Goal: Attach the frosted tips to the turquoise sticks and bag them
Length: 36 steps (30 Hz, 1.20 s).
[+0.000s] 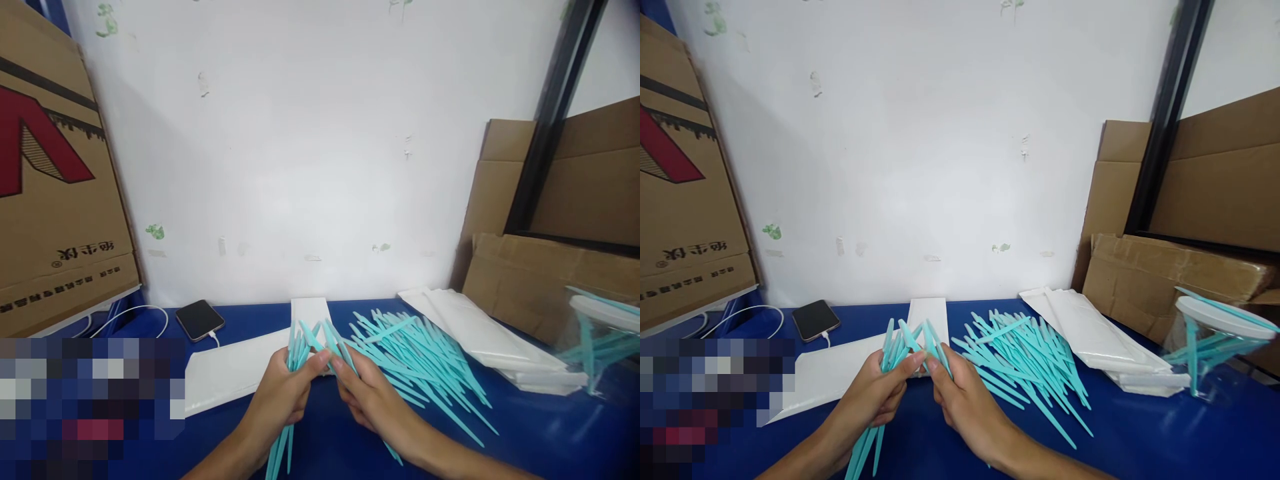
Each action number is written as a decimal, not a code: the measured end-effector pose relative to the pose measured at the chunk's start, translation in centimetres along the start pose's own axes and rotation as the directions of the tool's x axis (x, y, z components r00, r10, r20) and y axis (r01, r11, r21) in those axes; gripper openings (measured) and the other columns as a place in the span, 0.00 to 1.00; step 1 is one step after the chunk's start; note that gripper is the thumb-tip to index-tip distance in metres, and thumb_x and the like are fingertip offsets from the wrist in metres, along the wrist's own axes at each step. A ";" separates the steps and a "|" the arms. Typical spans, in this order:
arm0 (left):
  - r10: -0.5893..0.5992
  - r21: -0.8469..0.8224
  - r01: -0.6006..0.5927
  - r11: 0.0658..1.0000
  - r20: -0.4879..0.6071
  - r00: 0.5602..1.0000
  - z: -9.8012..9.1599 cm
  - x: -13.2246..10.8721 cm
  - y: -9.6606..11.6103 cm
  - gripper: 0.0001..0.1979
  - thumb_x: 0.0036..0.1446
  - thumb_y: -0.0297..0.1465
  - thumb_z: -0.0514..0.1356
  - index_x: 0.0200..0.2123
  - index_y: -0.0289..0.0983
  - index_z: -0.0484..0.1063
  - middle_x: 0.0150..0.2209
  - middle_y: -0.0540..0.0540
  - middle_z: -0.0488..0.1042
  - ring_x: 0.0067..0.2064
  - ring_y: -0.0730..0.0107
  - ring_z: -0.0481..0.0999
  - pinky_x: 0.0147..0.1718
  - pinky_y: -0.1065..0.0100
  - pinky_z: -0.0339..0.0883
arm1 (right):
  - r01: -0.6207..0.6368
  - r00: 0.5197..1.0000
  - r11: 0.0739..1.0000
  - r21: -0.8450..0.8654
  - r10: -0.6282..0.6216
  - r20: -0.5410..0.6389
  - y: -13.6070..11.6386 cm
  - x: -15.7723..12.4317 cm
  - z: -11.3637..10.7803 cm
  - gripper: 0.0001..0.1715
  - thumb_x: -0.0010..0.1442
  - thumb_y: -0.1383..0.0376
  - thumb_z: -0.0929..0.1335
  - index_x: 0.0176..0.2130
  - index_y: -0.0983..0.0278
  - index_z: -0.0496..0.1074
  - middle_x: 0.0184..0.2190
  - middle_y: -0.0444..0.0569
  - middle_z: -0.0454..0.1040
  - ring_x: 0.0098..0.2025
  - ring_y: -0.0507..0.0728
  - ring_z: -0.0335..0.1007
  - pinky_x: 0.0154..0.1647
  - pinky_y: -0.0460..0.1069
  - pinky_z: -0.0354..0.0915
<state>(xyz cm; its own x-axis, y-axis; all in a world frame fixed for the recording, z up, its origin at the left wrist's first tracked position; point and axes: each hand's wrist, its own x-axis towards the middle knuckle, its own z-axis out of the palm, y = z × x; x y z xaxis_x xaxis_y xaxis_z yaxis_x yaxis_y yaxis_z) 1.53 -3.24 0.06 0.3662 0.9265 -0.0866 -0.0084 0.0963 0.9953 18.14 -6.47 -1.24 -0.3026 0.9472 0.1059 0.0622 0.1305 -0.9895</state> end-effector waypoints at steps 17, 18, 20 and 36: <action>0.073 -0.043 -0.076 0.996 -0.076 0.994 -0.3 0.3 0.2 0.24 0.51 0.52 0.66 0.31 0.39 0.63 0.13 0.64 0.48 0.16 0.82 0.43 0.13 0.76 0.43 | 0.028 0.999 0.977 -0.214 -0.023 0.024 0.0 0.4 0.0 0.27 0.68 0.42 0.56 0.39 0.61 0.63 0.21 0.37 0.59 0.19 0.47 0.51 0.19 0.43 0.51; 0.071 -0.052 -0.076 0.996 -0.093 0.993 -0.4 0.4 0.3 0.24 0.50 0.52 0.66 0.31 0.39 0.63 0.13 0.64 0.48 0.16 0.82 0.43 0.13 0.76 0.43 | 0.030 1.000 0.973 -0.227 -0.028 0.015 0.0 0.4 -0.1 0.27 0.68 0.42 0.56 0.38 0.61 0.63 0.21 0.37 0.60 0.20 0.47 0.52 0.20 0.43 0.51; 0.068 -0.066 -0.076 0.995 -0.122 0.990 -0.6 0.6 0.2 0.24 0.49 0.52 0.67 0.31 0.39 0.63 0.13 0.64 0.48 0.16 0.82 0.43 0.13 0.76 0.44 | 0.054 0.999 0.968 -0.246 -0.054 0.007 0.1 0.5 -0.2 0.27 0.69 0.43 0.55 0.37 0.61 0.62 0.21 0.38 0.61 0.21 0.48 0.54 0.22 0.44 0.53; 0.109 -0.232 -0.119 0.965 -0.055 0.993 -1.0 0.8 0.4 0.23 0.54 0.45 0.67 0.24 0.39 0.58 0.15 0.63 0.47 0.16 0.83 0.44 0.13 0.77 0.43 | 0.012 1.000 0.994 -0.111 -0.015 -0.018 -0.2 1.4 -1.6 0.35 0.65 0.38 0.56 0.43 0.65 0.67 0.27 0.47 0.75 0.23 0.53 0.73 0.21 0.45 0.65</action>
<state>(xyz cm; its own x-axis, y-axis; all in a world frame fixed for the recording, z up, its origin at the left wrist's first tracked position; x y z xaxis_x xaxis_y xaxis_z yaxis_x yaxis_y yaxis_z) 0.88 -2.08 0.31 0.3115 0.9500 0.0203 -0.2673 0.0671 0.9613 19.18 -4.72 -0.70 -0.2862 0.9504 0.1221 0.1635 0.1740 -0.9711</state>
